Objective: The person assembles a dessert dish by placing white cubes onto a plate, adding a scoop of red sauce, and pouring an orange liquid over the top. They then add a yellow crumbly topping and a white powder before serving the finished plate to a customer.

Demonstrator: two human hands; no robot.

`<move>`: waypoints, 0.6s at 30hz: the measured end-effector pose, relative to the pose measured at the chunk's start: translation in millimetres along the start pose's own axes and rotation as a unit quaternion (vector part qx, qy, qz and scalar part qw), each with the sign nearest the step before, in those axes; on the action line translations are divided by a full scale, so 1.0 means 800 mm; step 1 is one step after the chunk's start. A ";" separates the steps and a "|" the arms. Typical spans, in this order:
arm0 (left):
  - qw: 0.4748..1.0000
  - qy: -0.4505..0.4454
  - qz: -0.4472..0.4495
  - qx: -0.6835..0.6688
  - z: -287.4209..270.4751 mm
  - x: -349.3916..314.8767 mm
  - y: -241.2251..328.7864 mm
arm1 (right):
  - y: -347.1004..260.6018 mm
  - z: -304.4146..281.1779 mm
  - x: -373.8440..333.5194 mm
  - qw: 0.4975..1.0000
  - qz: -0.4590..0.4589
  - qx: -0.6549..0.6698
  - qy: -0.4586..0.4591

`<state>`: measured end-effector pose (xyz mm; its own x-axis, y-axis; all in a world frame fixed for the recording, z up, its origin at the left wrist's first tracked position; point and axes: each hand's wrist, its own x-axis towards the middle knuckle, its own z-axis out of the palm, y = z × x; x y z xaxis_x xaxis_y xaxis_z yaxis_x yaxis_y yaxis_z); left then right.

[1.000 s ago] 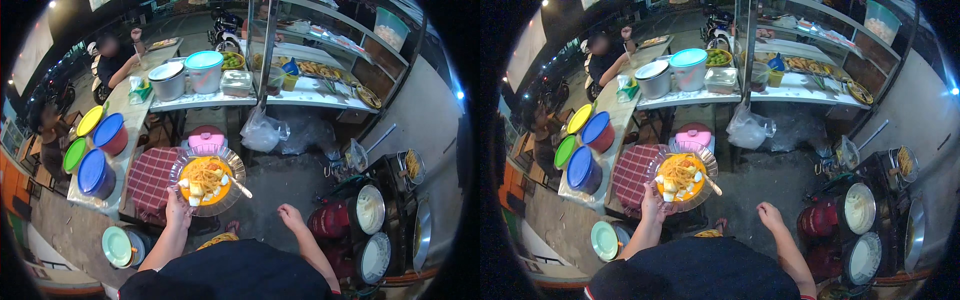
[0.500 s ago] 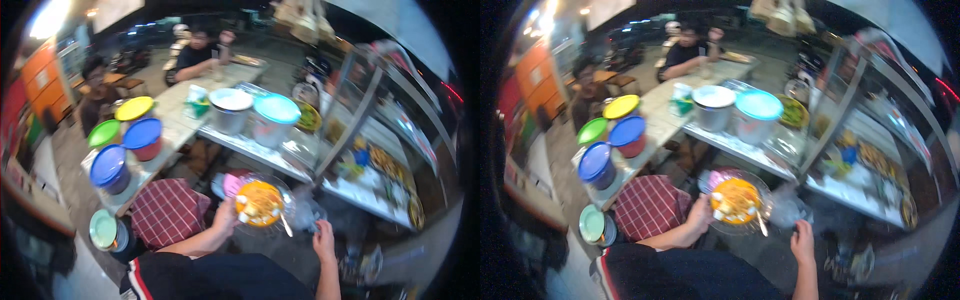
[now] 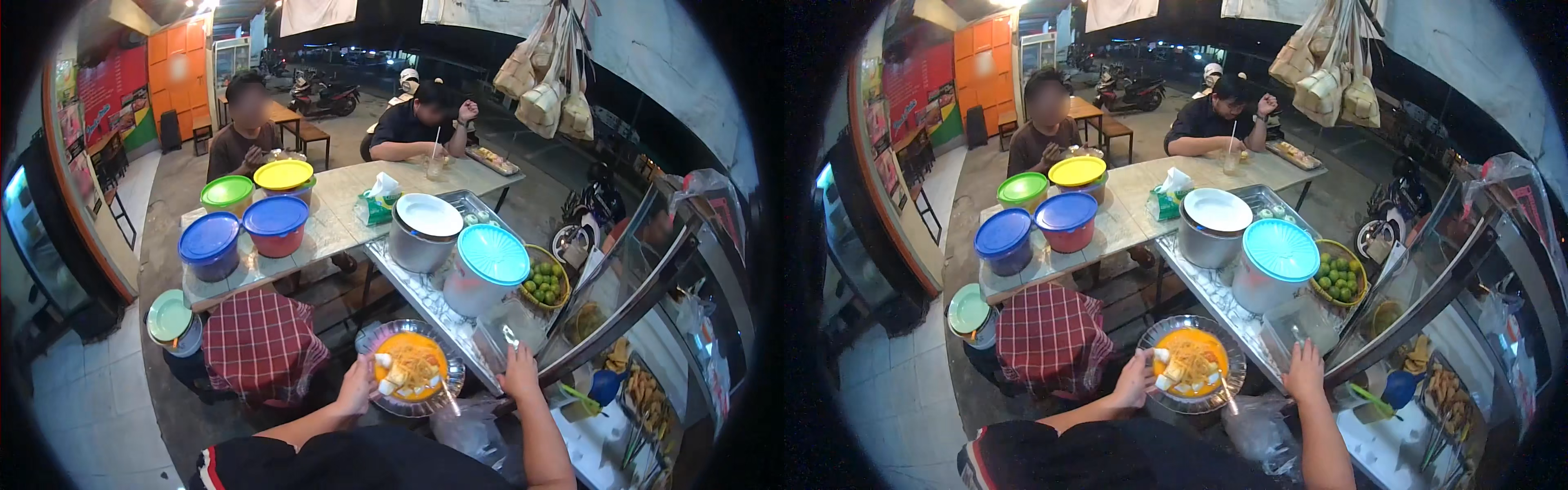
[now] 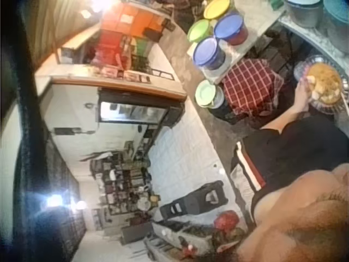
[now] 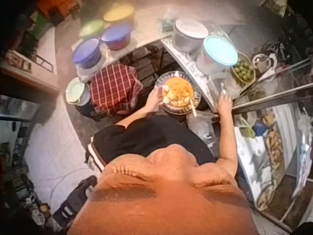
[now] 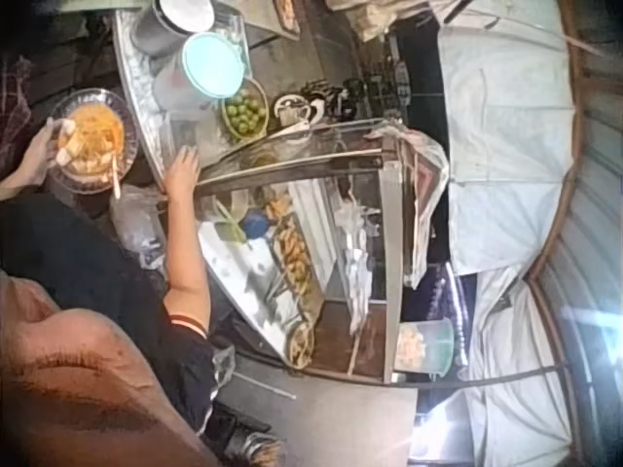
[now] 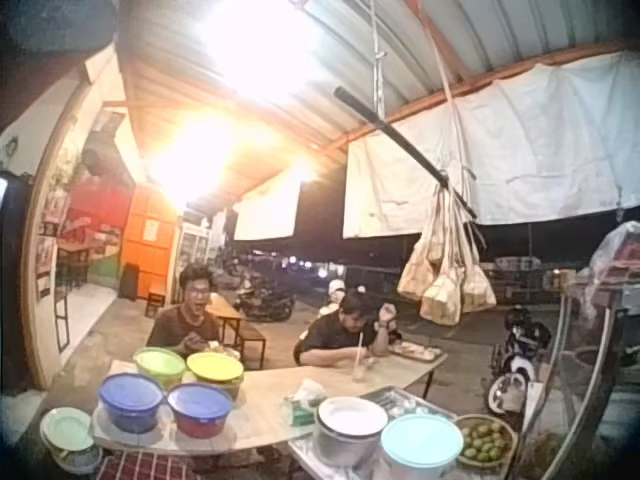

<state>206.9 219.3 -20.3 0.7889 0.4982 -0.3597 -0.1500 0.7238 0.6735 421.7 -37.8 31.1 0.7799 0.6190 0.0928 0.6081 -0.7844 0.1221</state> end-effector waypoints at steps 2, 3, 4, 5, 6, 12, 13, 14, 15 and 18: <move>1.000 0.021 0.019 0.010 -0.001 0.000 -0.006 | 0.008 0.010 0.015 0.999 -0.008 -0.039 -0.022; 1.000 0.019 0.022 0.010 -0.006 0.002 -0.014 | 0.017 0.020 0.020 0.998 -0.011 -0.056 -0.040; 0.999 0.029 0.021 0.001 -0.006 0.006 -0.018 | 0.026 0.029 0.028 0.997 -0.007 -0.052 -0.050; 0.999 0.040 0.018 -0.006 -0.007 0.010 -0.024 | 0.034 0.043 0.031 0.997 -0.002 -0.046 -0.063; 0.999 0.043 0.011 -0.005 -0.012 0.016 -0.030 | 0.042 0.053 0.035 0.996 0.005 -0.040 -0.075; 0.998 0.054 -0.005 0.024 -0.016 0.042 -0.035 | 0.047 0.033 0.049 0.990 -0.042 0.022 -0.135; 0.999 0.048 0.004 0.023 -0.014 0.050 -0.034 | 0.047 0.029 0.054 0.988 -0.049 0.024 -0.147; 0.999 0.041 0.012 0.021 -0.015 0.058 -0.033 | 0.047 0.024 0.058 0.985 -0.057 0.026 -0.158; 1.000 0.018 0.006 0.012 -0.022 0.069 -0.035 | 0.045 0.015 0.058 0.983 -0.047 0.048 -0.168; 1.000 0.004 0.014 0.012 -0.015 0.096 -0.041 | 0.057 0.016 0.059 0.983 -0.042 0.095 -0.153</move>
<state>265.3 239.3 -77.5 0.7803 0.5216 -0.3451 -0.1578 0.6982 0.6983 487.7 -44.8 28.1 0.7163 0.6642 -0.2139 0.6663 -0.7421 -0.0732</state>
